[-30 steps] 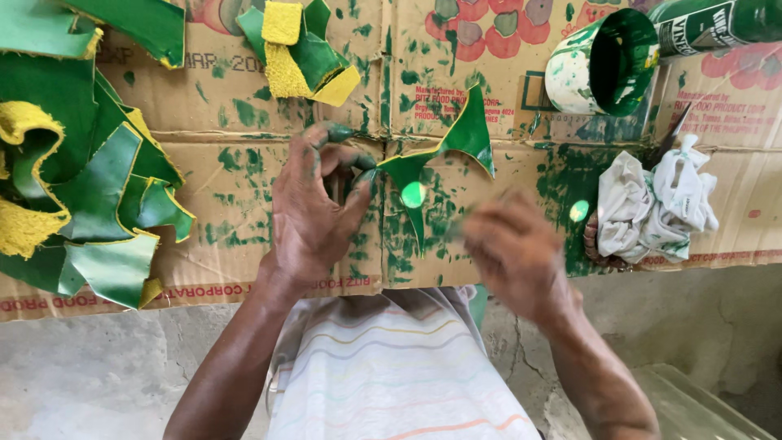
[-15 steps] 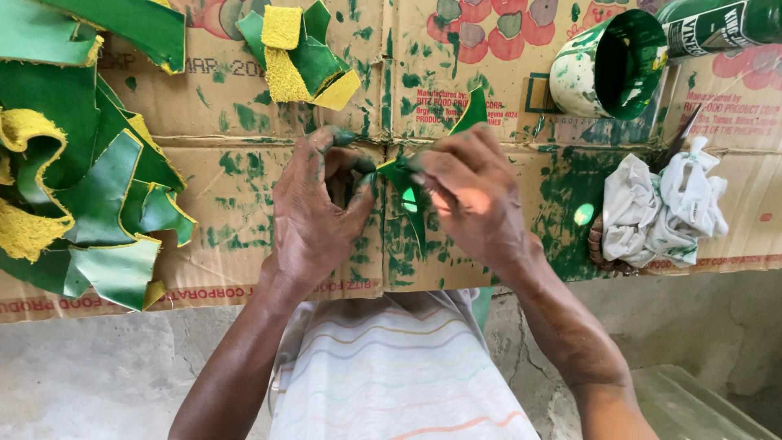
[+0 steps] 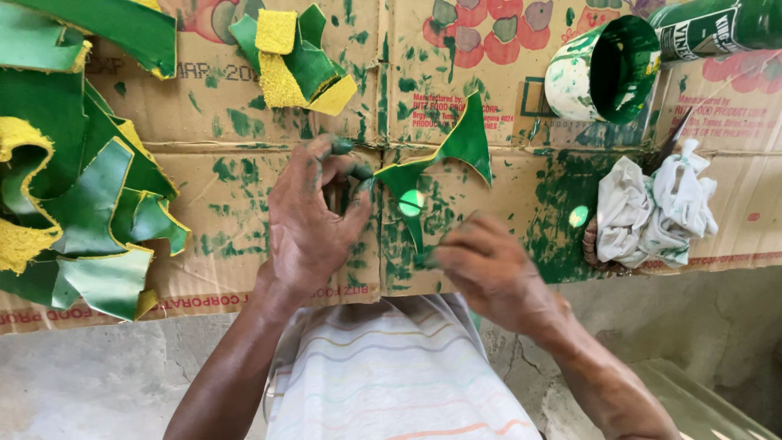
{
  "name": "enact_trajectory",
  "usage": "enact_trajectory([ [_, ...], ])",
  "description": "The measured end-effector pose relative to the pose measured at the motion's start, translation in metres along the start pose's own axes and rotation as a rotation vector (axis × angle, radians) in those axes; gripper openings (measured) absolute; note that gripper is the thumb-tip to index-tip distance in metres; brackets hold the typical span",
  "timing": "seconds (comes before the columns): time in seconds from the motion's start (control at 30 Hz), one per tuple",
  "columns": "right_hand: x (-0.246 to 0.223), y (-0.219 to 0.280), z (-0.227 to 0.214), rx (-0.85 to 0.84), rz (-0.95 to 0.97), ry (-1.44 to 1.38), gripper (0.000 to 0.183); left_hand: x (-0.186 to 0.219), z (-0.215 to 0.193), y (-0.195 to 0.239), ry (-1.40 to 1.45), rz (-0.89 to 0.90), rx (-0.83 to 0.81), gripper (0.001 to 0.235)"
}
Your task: The person repeatedly picks up small yellow and green foam pieces, dips a sponge into green paint, and applies paint to the foam pieces. Painted pieces are placed on a cardboard surface. The person continues this cycle throughout the clip.
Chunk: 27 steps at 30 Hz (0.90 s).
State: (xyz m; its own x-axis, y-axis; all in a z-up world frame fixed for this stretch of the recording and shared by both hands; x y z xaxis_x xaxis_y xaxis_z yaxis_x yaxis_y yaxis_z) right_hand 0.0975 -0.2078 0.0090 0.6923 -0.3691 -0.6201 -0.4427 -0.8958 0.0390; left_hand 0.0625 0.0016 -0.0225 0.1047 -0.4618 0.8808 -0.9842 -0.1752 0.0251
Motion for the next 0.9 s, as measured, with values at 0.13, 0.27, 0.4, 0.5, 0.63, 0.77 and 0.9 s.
enact_trajectory([
  [0.13,0.022,-0.008,-0.04,0.244,0.213,0.092,0.015,0.004,-0.001,0.0,-0.02,0.058,-0.019,0.06],
  [0.27,0.026,-0.041,-0.046,0.313,0.198,0.116,0.019,-0.001,0.002,0.0,0.066,-0.075,-0.006,0.06],
  [0.4,0.021,-0.042,-0.039,0.219,0.179,0.1,0.02,0.0,0.001,0.0,0.069,-0.065,-0.007,0.061],
  [0.5,0.007,-0.025,-0.044,0.155,0.205,0.061,0.02,0.002,-0.001,-0.001,0.018,-0.056,-0.011,0.06],
  [0.63,0.015,-0.026,-0.045,0.274,0.211,0.069,0.018,0.005,0.0,-0.002,-0.009,-0.047,-0.028,0.058],
  [0.77,0.021,-0.044,-0.026,0.208,0.113,0.096,0.019,0.008,0.0,-0.001,-0.013,-0.037,-0.021,0.059],
  [0.9,-0.01,-0.002,-0.034,-0.036,0.189,-0.026,0.025,0.029,-0.008,-0.009,-0.147,0.102,-0.006,0.058],
])
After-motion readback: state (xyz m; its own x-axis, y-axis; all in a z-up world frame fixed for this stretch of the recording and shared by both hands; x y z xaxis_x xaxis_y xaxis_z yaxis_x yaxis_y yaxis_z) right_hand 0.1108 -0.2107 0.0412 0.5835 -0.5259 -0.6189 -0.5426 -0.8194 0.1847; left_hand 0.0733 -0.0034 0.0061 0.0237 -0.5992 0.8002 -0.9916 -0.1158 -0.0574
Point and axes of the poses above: each hand's wrist, its own y-axis away from the middle knuckle, its own z-axis out of the palm, x = y × z, the point moved 7 cm from there along -y, towards the middle knuckle, and after that the axes turned 9 degrees about -x, right-handed, at the moved point
